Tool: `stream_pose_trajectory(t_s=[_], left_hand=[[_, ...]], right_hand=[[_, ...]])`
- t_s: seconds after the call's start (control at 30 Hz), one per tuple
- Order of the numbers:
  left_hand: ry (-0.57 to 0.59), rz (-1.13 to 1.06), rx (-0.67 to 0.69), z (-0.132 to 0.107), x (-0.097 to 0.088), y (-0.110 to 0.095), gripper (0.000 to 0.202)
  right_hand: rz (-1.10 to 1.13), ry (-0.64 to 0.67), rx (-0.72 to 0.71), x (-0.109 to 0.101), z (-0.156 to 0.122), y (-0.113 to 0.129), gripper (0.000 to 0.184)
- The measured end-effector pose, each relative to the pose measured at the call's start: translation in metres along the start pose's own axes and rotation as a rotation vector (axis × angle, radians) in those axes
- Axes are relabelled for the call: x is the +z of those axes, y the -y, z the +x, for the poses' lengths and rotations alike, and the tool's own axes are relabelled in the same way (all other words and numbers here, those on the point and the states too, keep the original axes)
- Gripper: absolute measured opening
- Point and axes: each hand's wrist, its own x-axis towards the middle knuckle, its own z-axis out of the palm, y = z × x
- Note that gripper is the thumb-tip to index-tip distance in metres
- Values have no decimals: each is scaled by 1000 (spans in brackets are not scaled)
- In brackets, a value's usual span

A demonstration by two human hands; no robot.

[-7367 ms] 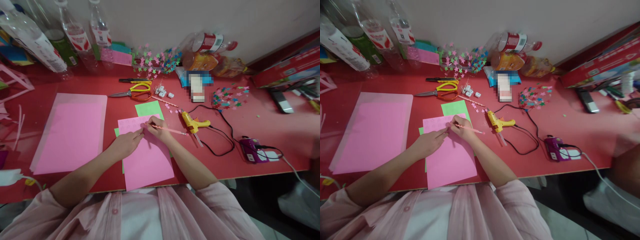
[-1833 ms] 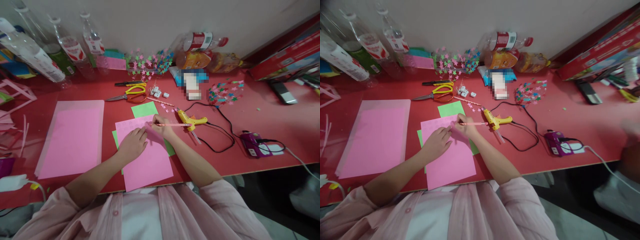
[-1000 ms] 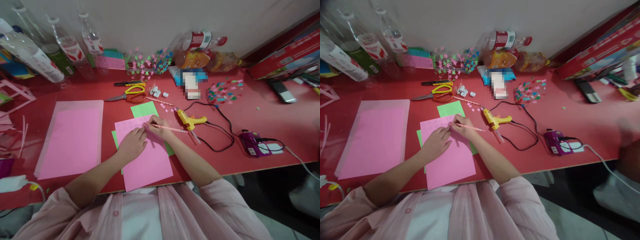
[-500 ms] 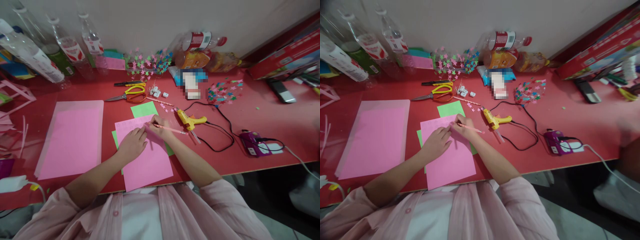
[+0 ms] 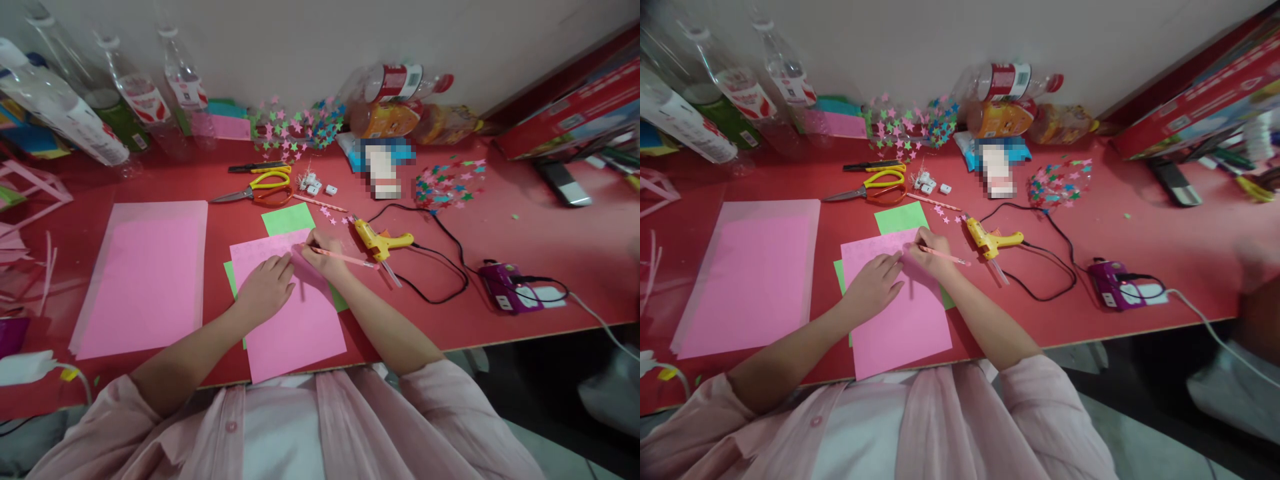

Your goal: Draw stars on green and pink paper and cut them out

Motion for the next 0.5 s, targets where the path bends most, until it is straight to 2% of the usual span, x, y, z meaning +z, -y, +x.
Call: stream_pose_trajectory(t_s=[0.13,0.27,0.5], left_hand=[[-6,5,7,0,0,0,38],[9,-9,3,0,1,0,37],[-5,-28,-1,0,3,1,36]], right_hand=[[-31,-1,1,3,1,-8,14],[-44,25,-62,6,2,-16,11],[-16,91,-103,3,-2,-8,14]])
